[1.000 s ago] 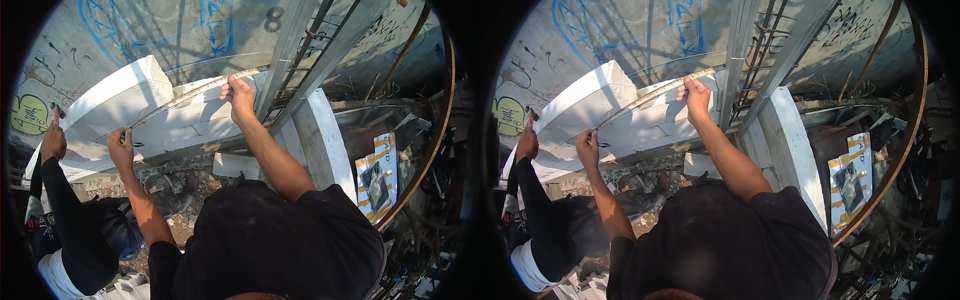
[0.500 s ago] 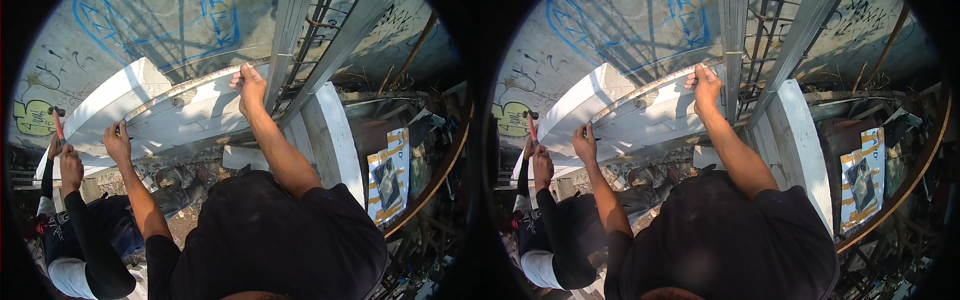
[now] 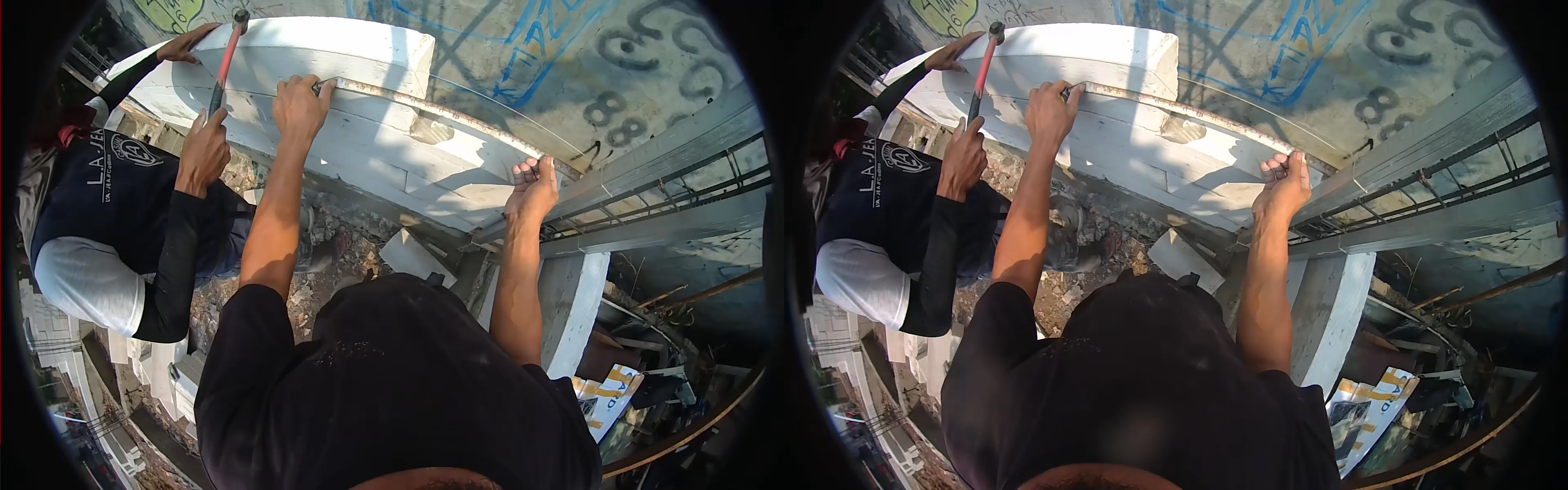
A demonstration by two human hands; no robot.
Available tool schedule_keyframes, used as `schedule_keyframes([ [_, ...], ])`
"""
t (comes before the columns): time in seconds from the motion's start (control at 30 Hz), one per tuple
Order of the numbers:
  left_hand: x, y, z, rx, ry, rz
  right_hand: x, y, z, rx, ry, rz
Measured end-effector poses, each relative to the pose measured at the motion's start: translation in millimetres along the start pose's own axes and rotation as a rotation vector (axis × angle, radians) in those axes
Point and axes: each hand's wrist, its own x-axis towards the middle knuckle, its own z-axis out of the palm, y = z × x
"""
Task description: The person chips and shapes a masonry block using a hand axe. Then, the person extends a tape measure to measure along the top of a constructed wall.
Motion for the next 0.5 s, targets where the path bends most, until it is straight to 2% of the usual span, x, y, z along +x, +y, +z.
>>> schedule_keyframes([
  [0.5,-2.4,-3.0,0.3,-0.034,-0.011,-0.022,0.9,-1.0,-2.7,-0.020,-0.002,-0.024],
])
